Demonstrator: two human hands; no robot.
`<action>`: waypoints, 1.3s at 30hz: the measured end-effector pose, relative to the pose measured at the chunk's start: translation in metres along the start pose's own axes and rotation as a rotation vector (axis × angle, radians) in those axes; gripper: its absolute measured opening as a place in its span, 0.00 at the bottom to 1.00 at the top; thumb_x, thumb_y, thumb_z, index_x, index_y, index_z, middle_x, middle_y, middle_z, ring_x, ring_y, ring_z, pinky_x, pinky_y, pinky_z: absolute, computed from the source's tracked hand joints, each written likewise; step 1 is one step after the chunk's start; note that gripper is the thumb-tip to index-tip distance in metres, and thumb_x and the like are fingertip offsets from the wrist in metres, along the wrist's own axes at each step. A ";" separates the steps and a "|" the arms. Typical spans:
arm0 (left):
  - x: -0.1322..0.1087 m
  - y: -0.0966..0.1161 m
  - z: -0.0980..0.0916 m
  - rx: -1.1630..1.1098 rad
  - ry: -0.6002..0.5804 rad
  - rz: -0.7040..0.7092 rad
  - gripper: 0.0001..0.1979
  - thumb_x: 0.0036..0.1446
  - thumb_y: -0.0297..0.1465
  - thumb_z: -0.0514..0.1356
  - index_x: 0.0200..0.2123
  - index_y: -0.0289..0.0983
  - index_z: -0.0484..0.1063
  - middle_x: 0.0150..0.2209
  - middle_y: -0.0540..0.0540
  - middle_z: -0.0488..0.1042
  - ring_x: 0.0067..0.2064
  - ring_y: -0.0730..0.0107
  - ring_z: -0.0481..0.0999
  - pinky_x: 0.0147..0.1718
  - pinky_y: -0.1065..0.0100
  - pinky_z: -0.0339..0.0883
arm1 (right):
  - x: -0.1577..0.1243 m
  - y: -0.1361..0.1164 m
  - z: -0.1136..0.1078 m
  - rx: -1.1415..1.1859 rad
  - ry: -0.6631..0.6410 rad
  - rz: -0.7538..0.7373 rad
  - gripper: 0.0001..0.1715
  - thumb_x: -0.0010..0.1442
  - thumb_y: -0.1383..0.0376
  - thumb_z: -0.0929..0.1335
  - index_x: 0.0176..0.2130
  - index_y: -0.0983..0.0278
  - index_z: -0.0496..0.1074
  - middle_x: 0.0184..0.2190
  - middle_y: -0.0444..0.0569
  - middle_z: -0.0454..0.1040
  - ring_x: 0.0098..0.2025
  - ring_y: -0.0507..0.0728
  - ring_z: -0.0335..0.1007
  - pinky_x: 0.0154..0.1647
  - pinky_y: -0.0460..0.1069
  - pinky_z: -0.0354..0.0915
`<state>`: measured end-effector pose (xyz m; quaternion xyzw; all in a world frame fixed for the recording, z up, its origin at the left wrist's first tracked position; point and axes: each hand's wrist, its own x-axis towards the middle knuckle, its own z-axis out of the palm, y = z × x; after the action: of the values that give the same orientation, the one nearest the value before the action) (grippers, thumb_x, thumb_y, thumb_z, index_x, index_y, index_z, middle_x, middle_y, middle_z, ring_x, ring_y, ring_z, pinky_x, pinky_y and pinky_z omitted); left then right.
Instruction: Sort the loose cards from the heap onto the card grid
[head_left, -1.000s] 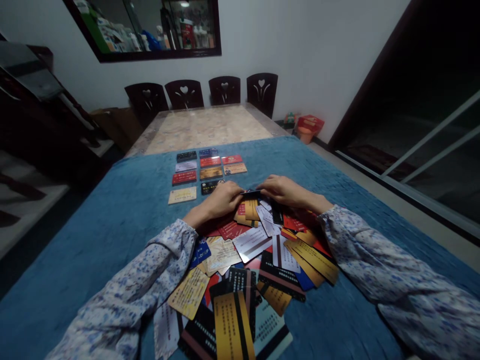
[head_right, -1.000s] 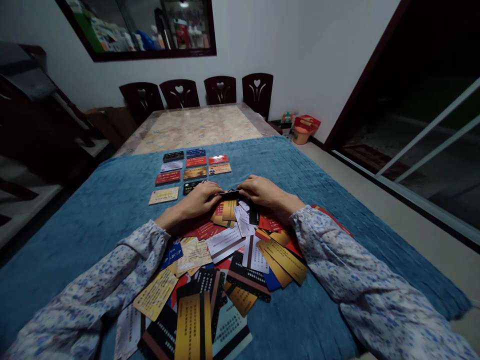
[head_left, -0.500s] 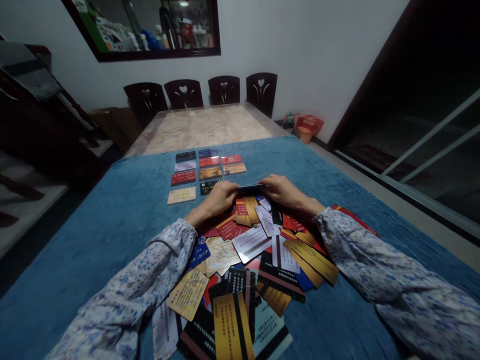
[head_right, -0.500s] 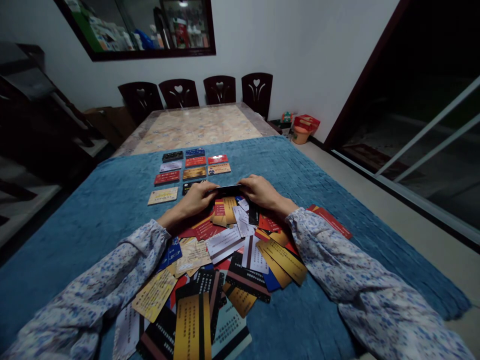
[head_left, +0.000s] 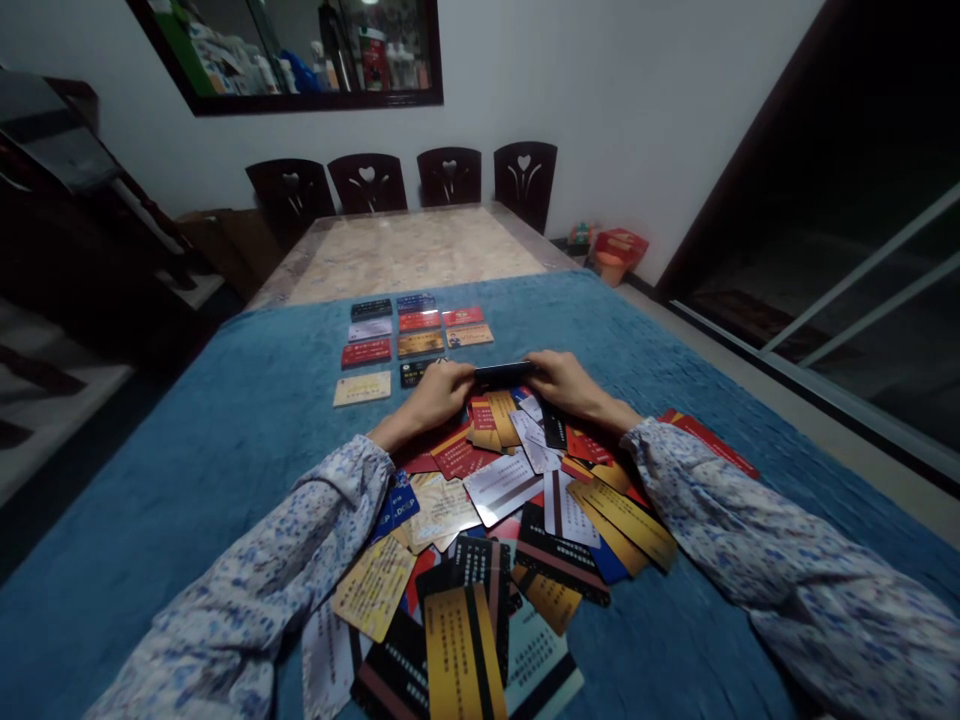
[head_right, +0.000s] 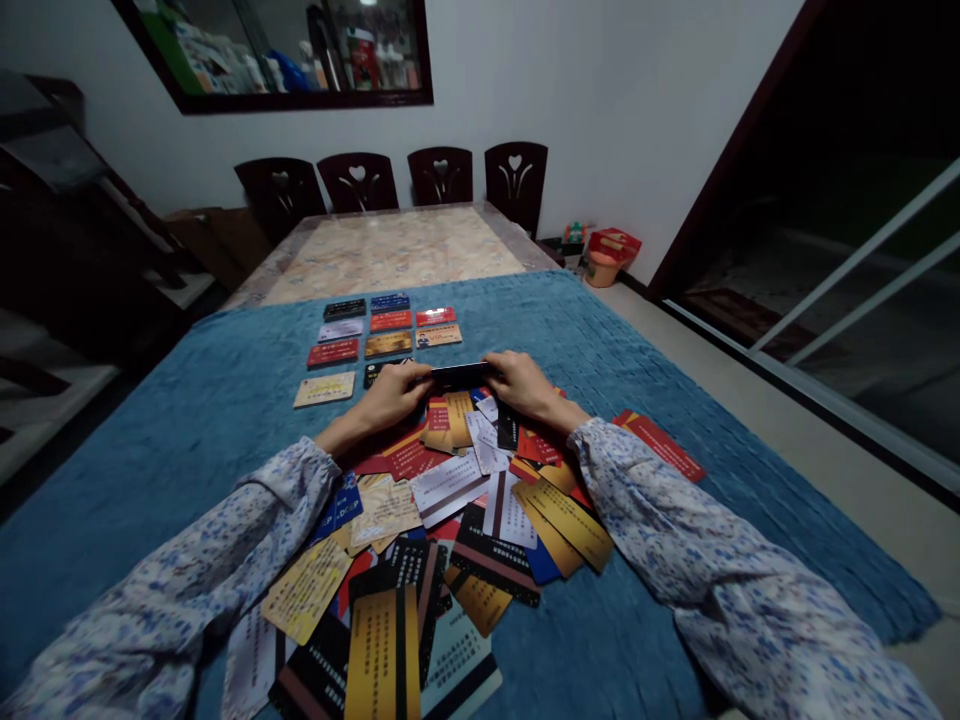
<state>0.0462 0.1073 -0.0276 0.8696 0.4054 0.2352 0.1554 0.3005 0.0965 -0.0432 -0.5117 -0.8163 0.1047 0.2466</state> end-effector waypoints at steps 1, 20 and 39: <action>0.000 0.000 0.000 0.001 0.004 0.004 0.11 0.61 0.23 0.57 0.34 0.33 0.80 0.33 0.44 0.81 0.34 0.66 0.77 0.37 0.68 0.68 | 0.000 0.001 0.000 0.000 0.000 -0.001 0.13 0.62 0.66 0.66 0.42 0.63 0.79 0.35 0.52 0.80 0.35 0.58 0.73 0.39 0.49 0.65; -0.001 0.010 -0.005 -0.058 0.143 0.030 0.20 0.58 0.20 0.56 0.51 0.35 0.77 0.50 0.43 0.82 0.51 0.61 0.80 0.56 0.60 0.72 | 0.010 -0.019 -0.029 -0.048 0.263 -0.178 0.15 0.69 0.61 0.61 0.46 0.62 0.75 0.39 0.54 0.78 0.41 0.61 0.71 0.43 0.53 0.65; -0.002 0.015 0.000 -0.092 0.281 0.041 0.20 0.60 0.22 0.58 0.55 0.37 0.72 0.47 0.45 0.80 0.45 0.64 0.78 0.50 0.62 0.72 | 0.037 -0.056 -0.027 -0.347 0.078 -0.487 0.17 0.73 0.64 0.60 0.53 0.62 0.74 0.42 0.55 0.80 0.47 0.62 0.64 0.47 0.55 0.56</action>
<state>0.0550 0.0968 -0.0215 0.8283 0.3940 0.3761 0.1317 0.2570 0.1017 0.0148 -0.3389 -0.9106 -0.1184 0.2047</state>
